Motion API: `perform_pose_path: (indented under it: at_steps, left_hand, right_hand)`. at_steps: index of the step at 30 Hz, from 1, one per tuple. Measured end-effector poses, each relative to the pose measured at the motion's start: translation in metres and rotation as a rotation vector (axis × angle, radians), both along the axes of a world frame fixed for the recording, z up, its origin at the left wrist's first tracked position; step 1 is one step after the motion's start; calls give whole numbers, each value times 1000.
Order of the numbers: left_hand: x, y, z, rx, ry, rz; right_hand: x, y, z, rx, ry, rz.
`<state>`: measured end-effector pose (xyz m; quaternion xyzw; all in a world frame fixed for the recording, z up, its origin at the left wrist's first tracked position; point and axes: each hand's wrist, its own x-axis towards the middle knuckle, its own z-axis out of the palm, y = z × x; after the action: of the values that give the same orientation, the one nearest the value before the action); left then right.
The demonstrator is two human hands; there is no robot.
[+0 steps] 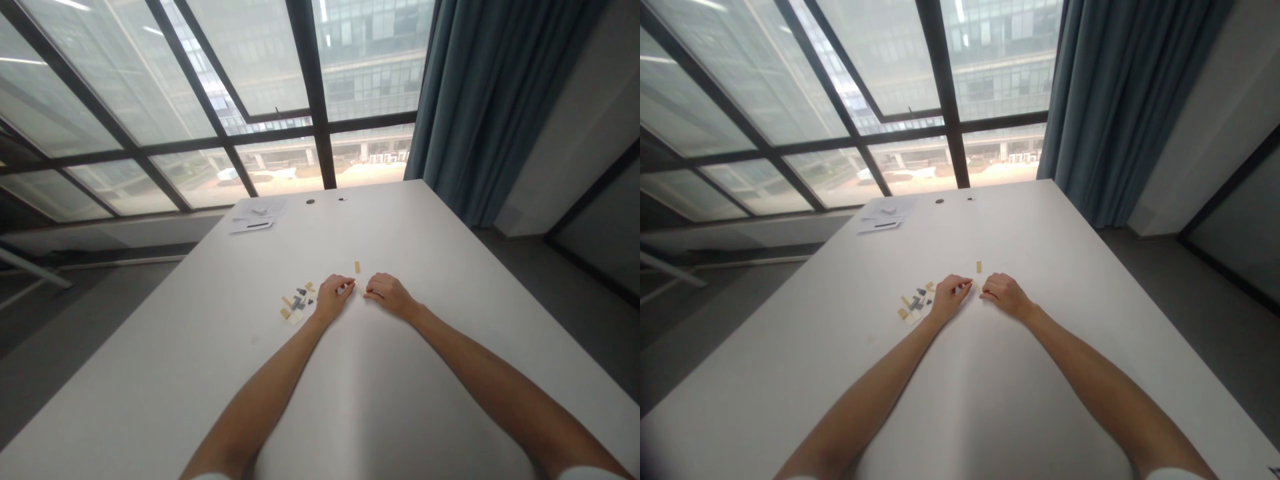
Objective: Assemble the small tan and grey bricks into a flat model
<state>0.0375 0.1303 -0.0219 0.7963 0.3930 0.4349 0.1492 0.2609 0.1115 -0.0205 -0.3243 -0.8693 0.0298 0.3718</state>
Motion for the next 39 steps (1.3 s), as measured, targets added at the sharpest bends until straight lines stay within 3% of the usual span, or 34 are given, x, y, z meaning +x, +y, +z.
perform_pose_path:
  at_steps: [16, 27, 39]
  left_hand:
    - [1, -2, 3, -58, 16, -92]
    - [3, -5, 3, -27, 44, -84]
    - [2, -6, 5, 3, 84, -163]
  right_hand:
    - [-2, -5, 7, -14, 53, 32]
    - [-5, -8, 5, -10, 71, 56]
    - [-4, -8, 7, -17, 103, 60]
